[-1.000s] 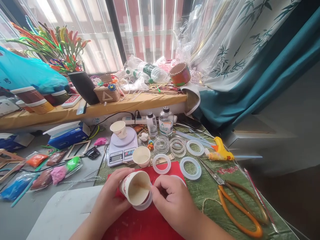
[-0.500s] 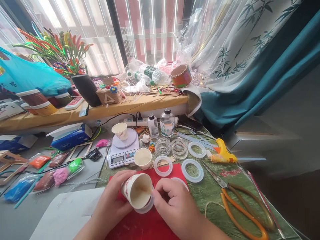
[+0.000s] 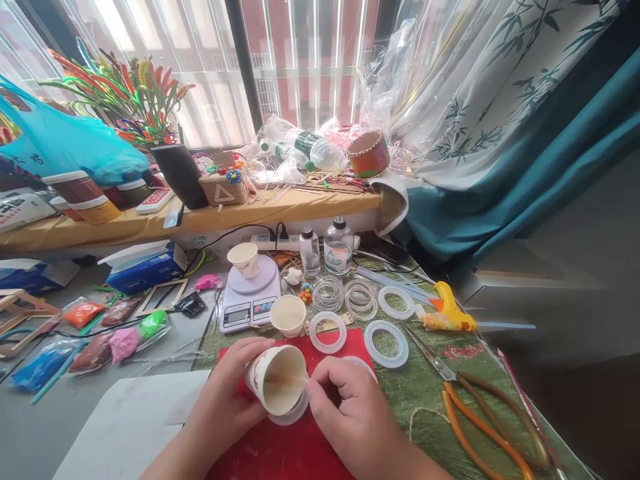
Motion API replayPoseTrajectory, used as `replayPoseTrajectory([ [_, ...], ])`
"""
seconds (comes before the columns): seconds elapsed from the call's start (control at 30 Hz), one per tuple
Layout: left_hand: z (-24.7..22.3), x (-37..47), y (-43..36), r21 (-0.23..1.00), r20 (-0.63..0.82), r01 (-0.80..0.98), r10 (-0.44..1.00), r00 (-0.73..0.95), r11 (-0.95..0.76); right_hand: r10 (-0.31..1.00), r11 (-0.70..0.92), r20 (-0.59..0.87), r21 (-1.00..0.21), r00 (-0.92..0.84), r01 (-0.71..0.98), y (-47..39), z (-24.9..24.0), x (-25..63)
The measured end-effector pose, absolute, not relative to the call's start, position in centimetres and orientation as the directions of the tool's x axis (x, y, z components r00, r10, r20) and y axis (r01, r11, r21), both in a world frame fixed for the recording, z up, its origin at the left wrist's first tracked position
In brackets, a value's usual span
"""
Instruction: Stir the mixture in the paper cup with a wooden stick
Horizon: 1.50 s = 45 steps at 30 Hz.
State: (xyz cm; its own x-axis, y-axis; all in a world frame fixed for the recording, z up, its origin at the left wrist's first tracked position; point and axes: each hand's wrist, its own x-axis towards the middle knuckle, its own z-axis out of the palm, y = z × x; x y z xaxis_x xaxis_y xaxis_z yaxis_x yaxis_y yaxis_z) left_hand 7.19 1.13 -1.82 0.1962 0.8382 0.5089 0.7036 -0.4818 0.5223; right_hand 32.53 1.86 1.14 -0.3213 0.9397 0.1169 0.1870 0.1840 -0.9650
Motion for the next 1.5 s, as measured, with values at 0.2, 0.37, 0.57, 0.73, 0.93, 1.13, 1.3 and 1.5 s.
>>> replayPoseTrajectory([
  [0.2, -2.8, 7.0, 0.9, 0.567, 0.472, 0.688, 0.863, 0.18, -0.453, 0.912, 0.375, 0.281, -0.867, -0.298, 0.329, 1.9, 1.1, 32.7],
  [0.37, -2.7, 7.0, 0.9, 0.597, 0.429, 0.682, 0.886, 0.173, -0.422, 0.883, 0.365, 0.248, -0.896, -0.397, 0.252, 1.8, 1.0, 32.5],
  [0.57, -2.0, 7.5, 0.7, 0.636, 0.421, 0.656, 0.895, 0.147, -0.407, 0.911, 0.337, 0.233, -0.896, -0.339, 0.288, 1.7, 1.1, 32.7],
  [0.73, -2.1, 7.5, 0.7, 0.622, 0.44, 0.652, 0.882, 0.167, -0.434, 0.92, 0.305, 0.199, -0.904, -0.337, 0.299, 1.8, 0.7, 32.6],
  [0.93, -2.5, 7.2, 0.8, 0.614, 0.444, 0.644, 0.874, 0.197, -0.456, 0.935, 0.27, 0.188, -0.927, -0.3, 0.26, 1.4, -0.5, 32.2],
  [1.13, -2.5, 7.3, 0.8, 0.599, 0.456, 0.655, 0.869, 0.195, -0.461, 0.929, 0.307, 0.236, -0.922, -0.285, 0.237, 1.3, -0.9, 32.3],
  [1.3, -2.9, 7.0, 0.8, 0.585, 0.455, 0.679, 0.872, 0.178, -0.444, 0.914, 0.34, 0.255, -0.905, -0.315, 0.256, 1.6, -0.4, 32.4],
  [1.5, -2.3, 7.1, 1.3, 0.556, 0.501, 0.669, 0.841, 0.203, -0.493, 0.875, 0.45, 0.335, -0.827, -0.349, 0.336, 2.2, 0.6, 32.7],
])
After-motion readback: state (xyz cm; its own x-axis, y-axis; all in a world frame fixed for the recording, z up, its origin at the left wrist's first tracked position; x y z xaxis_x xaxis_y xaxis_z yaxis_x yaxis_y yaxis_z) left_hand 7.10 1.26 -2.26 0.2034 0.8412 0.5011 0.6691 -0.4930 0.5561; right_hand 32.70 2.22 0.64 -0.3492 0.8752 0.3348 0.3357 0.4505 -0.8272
